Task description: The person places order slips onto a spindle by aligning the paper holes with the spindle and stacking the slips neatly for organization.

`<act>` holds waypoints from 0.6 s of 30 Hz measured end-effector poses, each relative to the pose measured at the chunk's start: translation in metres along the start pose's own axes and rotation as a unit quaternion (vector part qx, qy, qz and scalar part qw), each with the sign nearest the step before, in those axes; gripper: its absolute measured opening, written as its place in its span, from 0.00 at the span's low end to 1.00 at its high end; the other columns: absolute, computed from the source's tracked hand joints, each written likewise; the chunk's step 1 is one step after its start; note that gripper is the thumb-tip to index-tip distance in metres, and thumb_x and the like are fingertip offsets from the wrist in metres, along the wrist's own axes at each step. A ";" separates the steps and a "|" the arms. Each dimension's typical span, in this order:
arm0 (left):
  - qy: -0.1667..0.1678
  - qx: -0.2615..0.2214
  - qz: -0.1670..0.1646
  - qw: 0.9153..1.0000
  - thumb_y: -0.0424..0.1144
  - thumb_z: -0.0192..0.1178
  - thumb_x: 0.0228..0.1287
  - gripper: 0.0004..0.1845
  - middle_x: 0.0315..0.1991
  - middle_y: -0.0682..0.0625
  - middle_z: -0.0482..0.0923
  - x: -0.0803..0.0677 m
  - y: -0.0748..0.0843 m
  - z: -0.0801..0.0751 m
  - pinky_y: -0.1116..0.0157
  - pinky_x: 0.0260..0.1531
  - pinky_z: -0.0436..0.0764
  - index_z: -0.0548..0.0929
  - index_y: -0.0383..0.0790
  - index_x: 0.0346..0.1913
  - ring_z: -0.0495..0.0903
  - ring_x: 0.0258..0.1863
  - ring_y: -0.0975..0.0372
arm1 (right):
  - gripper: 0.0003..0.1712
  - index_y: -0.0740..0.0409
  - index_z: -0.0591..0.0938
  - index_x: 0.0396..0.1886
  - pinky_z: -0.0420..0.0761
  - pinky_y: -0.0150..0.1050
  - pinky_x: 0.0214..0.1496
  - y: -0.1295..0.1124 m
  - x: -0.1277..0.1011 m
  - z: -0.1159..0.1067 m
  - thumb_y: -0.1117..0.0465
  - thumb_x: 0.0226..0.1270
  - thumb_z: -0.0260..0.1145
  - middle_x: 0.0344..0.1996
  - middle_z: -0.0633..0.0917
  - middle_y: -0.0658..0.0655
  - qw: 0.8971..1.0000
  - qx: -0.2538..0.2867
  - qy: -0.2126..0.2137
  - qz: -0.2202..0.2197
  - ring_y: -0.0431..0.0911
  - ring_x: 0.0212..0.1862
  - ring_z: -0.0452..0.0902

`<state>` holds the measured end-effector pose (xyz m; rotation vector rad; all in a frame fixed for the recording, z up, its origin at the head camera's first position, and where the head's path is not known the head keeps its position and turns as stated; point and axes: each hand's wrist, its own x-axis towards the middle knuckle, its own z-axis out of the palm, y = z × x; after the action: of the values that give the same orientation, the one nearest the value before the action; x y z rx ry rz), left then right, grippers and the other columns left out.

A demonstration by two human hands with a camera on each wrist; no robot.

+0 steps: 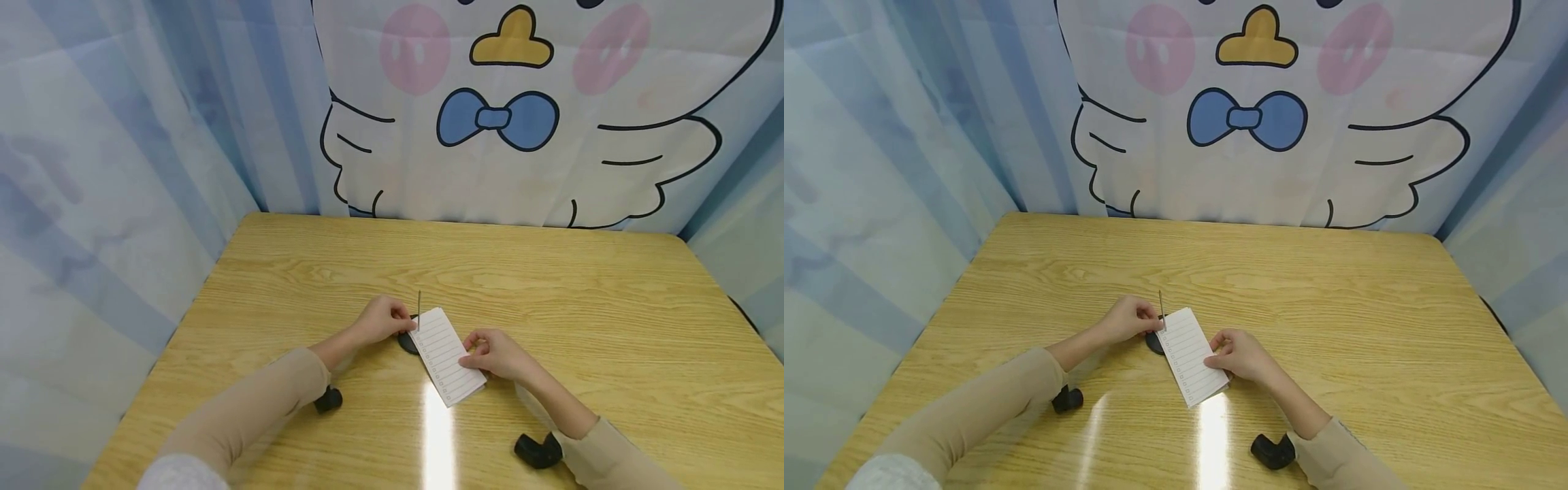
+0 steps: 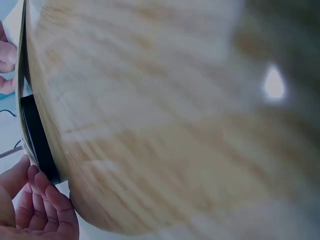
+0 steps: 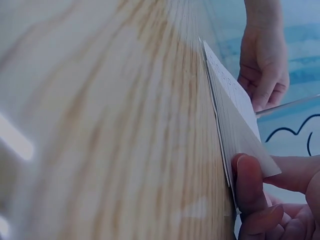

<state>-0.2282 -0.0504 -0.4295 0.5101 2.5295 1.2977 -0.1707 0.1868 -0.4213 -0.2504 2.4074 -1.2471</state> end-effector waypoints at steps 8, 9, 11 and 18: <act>0.005 -0.003 0.002 1.000 0.35 0.66 0.53 0.08 0.17 0.54 0.73 0.001 -0.002 0.001 0.74 0.18 0.69 0.82 0.34 0.24 0.69 0.16 0.69 | 0.12 0.64 0.75 0.33 0.59 0.30 0.14 0.000 0.001 0.002 0.64 0.54 0.68 0.10 0.71 0.48 1.000 -0.018 0.017 0.012 0.38 0.12 0.60; 0.006 -0.004 0.002 1.000 0.35 0.66 0.53 0.07 0.17 0.54 0.74 0.001 -0.002 0.001 0.74 0.18 0.69 0.82 0.34 0.24 0.69 0.16 0.69 | 0.12 0.64 0.75 0.33 0.60 0.30 0.14 0.000 0.001 0.003 0.64 0.54 0.68 0.10 0.71 0.48 1.000 -0.020 0.018 0.011 0.38 0.12 0.60; 0.006 -0.007 0.000 1.000 0.35 0.66 0.53 0.07 0.17 0.54 0.73 0.001 -0.003 0.001 0.74 0.18 0.69 0.82 0.34 0.24 0.69 0.16 0.69 | 0.11 0.63 0.75 0.33 0.60 0.29 0.14 0.001 0.001 0.003 0.64 0.54 0.68 0.10 0.71 0.48 0.999 -0.021 0.020 0.014 0.38 0.12 0.60; 0.002 -0.027 -0.006 1.000 0.35 0.66 0.53 0.07 0.17 0.53 0.74 0.001 -0.004 0.000 0.74 0.19 0.70 0.82 0.33 0.25 0.70 0.17 0.69 | 0.13 0.64 0.75 0.35 0.60 0.30 0.14 0.006 0.004 0.001 0.62 0.55 0.68 0.11 0.72 0.48 1.000 -0.014 0.016 0.002 0.38 0.12 0.60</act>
<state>-0.2297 -0.0526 -0.4326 0.4814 2.4896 1.3611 -0.1731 0.1882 -0.4278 -0.2357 2.4535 -1.2255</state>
